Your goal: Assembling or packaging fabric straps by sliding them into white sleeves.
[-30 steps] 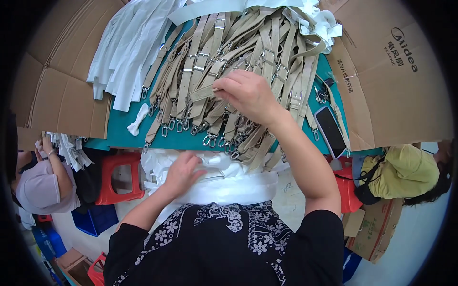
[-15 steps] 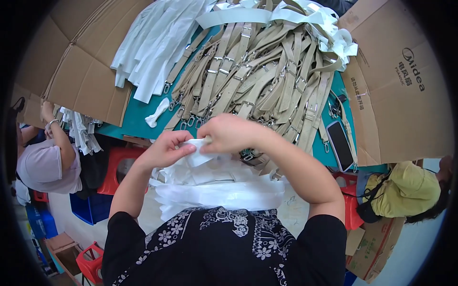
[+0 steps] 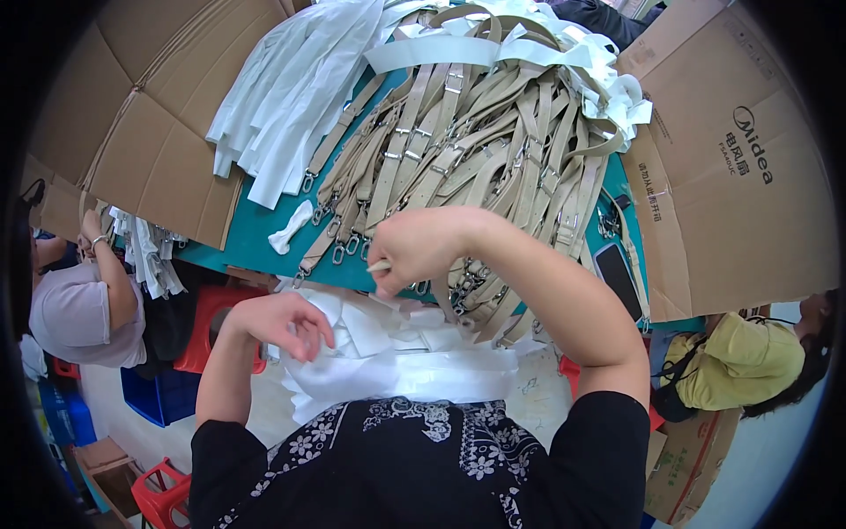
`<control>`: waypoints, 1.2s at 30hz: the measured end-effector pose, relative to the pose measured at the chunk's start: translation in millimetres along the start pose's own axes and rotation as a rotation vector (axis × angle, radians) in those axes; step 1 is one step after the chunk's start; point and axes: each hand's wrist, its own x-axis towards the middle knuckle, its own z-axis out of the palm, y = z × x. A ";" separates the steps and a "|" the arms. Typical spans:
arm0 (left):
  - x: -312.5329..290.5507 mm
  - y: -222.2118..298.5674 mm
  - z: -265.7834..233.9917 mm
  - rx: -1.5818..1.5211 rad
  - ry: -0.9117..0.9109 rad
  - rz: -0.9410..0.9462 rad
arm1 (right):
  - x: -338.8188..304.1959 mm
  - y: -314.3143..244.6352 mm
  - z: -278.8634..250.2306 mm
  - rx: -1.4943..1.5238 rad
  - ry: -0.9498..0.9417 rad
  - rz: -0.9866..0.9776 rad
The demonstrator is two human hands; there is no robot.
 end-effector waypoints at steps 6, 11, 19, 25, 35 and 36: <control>43.5 -24.8 49.8 0.732 0.238 -0.198 | 2.5 -11.4 14.9 0.027 0.423 0.039; 22.1 -103.8 57.2 0.450 0.902 0.138 | -7.5 5.1 35.1 0.175 0.628 -0.042; 4.4 -287.5 132.0 -0.478 1.614 -0.195 | 2.1 24.5 51.1 0.465 0.670 -0.133; -51.8 -318.6 184.7 -0.491 1.349 -0.078 | 5.1 18.3 46.4 0.471 0.639 -0.125; -204.4 -290.4 187.9 -0.880 1.450 0.240 | 15.3 30.4 42.8 0.575 0.614 -0.160; -224.8 -287.2 185.7 -1.038 1.697 0.417 | 16.3 33.5 41.4 0.700 0.598 -0.166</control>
